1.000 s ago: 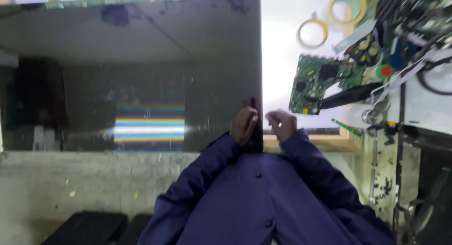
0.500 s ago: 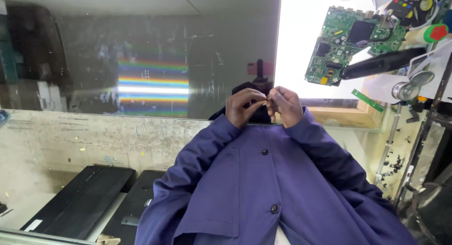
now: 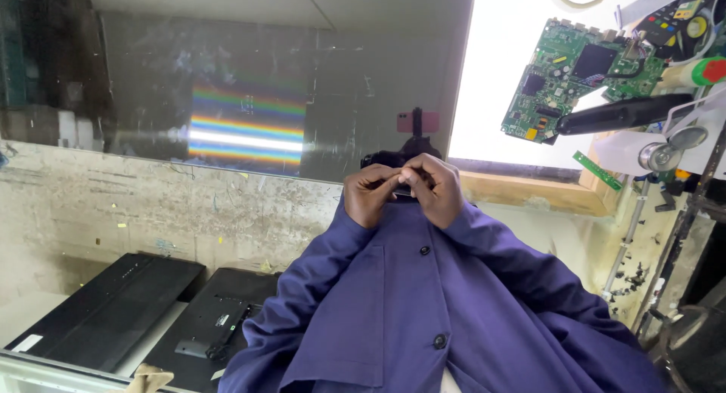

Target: The person works on the edge of a large flat-screen display, using a small tool to pry or adjust components along the frame. The camera angle is low, looking up at the screen and the person's torso.

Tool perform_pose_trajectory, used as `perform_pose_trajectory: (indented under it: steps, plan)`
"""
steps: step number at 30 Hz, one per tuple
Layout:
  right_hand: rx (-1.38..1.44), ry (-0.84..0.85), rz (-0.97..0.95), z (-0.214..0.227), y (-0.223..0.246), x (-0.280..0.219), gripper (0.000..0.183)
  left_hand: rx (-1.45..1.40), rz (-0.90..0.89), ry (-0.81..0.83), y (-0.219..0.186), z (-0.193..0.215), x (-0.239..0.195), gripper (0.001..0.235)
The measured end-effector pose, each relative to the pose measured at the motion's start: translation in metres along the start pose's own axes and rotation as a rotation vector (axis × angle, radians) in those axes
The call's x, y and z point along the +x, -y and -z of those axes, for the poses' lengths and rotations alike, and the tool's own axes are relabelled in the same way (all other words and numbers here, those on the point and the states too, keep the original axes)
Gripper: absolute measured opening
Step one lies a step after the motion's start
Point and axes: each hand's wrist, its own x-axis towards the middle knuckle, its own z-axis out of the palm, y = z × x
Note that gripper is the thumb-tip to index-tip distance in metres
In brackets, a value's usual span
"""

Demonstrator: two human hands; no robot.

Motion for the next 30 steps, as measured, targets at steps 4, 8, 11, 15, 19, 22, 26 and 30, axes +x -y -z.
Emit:
perform_pose_trajectory:
  steps: [4,8,11,15,19,22,26,30]
  plan:
    - [-0.007,0.054,0.048,-0.019,0.019,0.007,0.012,-0.188,0.038,-0.066,0.026,0.016,-0.011,0.012]
    - [0.057,0.151,0.087,-0.031,0.032,0.011,0.013,-0.024,-0.104,-0.163,-0.004,0.027,-0.021,0.01]
    - [-0.019,0.245,0.146,-0.039,0.041,0.01,0.009,0.015,-0.143,-0.229,-0.005,0.033,-0.03,0.005]
    - [-0.081,0.478,0.156,-0.054,0.062,0.01,0.009,0.002,-0.131,-0.247,0.006,0.051,-0.046,0.014]
    - [0.009,0.581,0.122,-0.055,0.063,0.01,0.021,-0.112,-0.067,-0.298,0.018,0.065,-0.056,0.028]
    - [0.105,0.603,0.014,-0.047,0.043,0.004,0.022,-0.287,0.029,-0.634,0.015,0.089,-0.062,0.026]
    - [0.062,0.466,-0.081,-0.018,0.013,0.007,0.021,-0.219,0.128,-0.902,0.078,0.178,-0.099,0.031]
    - [-0.246,0.198,-0.076,0.04,-0.043,0.01,0.011,0.024,0.164,-1.006,0.092,0.232,-0.129,0.04]
